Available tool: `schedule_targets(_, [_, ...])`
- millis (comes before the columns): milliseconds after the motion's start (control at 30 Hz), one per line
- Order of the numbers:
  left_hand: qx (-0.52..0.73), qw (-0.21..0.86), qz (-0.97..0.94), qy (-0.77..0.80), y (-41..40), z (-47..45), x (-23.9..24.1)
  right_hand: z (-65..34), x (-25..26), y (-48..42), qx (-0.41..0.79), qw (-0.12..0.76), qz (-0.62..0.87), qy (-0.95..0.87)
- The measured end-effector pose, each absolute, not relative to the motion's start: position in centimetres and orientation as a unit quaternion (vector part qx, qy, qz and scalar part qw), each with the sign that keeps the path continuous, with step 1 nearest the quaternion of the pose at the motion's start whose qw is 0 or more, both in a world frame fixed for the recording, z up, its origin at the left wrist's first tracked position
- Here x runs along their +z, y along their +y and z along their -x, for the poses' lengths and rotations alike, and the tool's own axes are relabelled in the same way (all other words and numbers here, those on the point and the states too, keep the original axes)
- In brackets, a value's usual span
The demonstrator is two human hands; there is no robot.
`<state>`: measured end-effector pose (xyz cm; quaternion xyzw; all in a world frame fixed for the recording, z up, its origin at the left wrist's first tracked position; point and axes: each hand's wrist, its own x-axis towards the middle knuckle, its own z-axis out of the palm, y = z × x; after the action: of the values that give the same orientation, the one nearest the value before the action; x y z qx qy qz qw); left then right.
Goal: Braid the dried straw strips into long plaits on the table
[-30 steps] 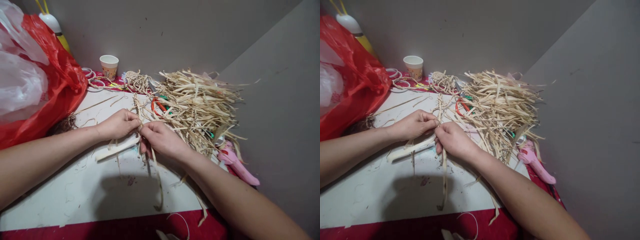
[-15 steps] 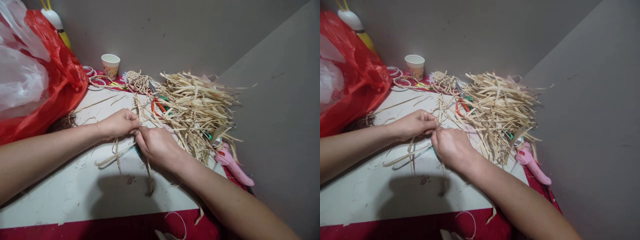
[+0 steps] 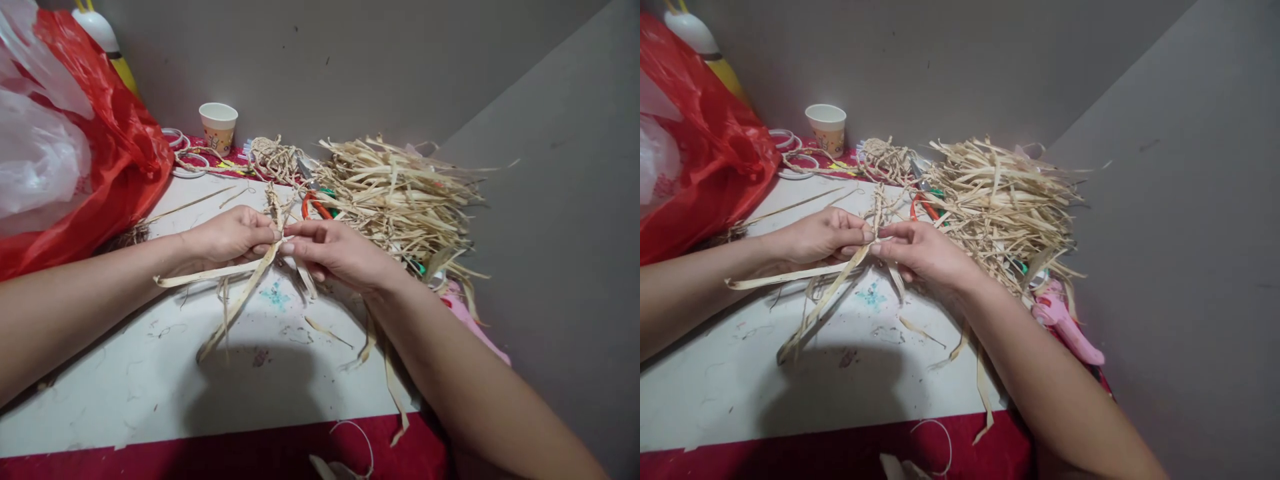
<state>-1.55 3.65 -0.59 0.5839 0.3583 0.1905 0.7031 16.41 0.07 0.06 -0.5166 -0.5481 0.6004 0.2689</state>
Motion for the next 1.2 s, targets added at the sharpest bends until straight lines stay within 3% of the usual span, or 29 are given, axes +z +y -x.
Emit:
schedule_targets(267, [0.157,0.593,-0.698,0.370,3.6,1.5,-0.9,-15.6,-0.9,0.1,0.636,0.233,0.520,-0.521])
schedule_targets(567, [0.152,0.512,-0.753,0.385,3.1,1.2,-0.9,-15.9,-1.5,0.0,0.514,0.201,0.539,-0.636])
schedule_targets(1033, [0.132,0.424,-0.800,0.404,2.9,1.0,-0.7,-15.1,-0.5,-0.6,0.222,0.124,0.548,-0.797])
schedule_targets(1200, [0.130,0.427,-0.809,0.382,3.0,1.2,-0.8,-15.7,-0.5,0.0,0.337,0.141,0.519,-0.773])
